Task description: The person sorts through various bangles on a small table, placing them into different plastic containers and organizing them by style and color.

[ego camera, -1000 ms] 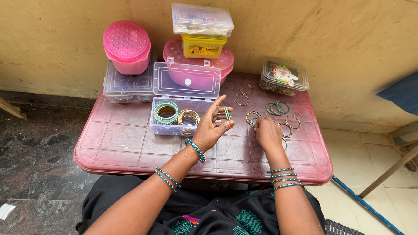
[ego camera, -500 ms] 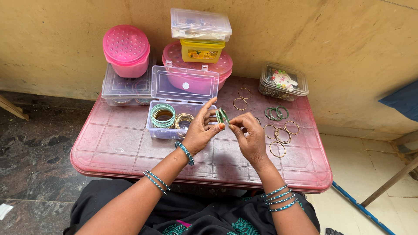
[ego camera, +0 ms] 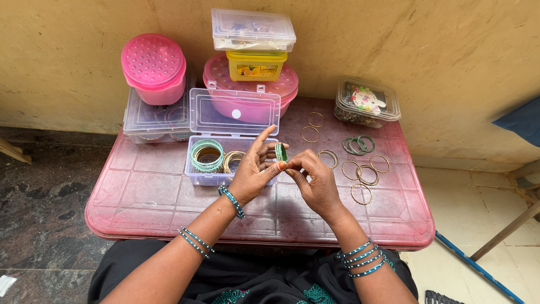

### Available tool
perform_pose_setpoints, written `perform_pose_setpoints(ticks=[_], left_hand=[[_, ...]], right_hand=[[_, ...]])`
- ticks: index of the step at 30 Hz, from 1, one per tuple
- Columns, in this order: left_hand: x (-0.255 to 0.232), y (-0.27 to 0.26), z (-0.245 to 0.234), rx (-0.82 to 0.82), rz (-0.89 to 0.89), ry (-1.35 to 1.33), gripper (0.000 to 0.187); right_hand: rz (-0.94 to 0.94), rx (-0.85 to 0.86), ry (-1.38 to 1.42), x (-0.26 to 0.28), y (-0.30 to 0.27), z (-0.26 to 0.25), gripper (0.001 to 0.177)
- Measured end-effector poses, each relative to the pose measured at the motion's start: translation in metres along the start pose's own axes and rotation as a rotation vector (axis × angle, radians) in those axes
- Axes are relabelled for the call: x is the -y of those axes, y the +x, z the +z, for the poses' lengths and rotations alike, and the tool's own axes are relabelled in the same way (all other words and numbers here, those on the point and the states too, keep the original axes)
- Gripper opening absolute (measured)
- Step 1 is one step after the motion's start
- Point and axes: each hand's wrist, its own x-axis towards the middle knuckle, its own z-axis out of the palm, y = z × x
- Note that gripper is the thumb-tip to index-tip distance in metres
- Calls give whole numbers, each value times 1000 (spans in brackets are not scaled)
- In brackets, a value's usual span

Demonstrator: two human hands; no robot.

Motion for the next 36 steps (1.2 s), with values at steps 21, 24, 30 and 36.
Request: perform_pose_setpoints(ticks=[21,24,30,36], left_hand=[[-36,-19,2,97,413,745,108],[-33,-18,2,113,486,762,107],[-25,-21,-4,130,530,762,107],[-32,-21,-15,148,605,768,106]], right_hand=[[392,104,555,-37,-3,7,23],[402,129,651,-35,-4,8,23],[510,119,636,-32,-4,12,19],[535,68,583,-27,-3,21,17]])
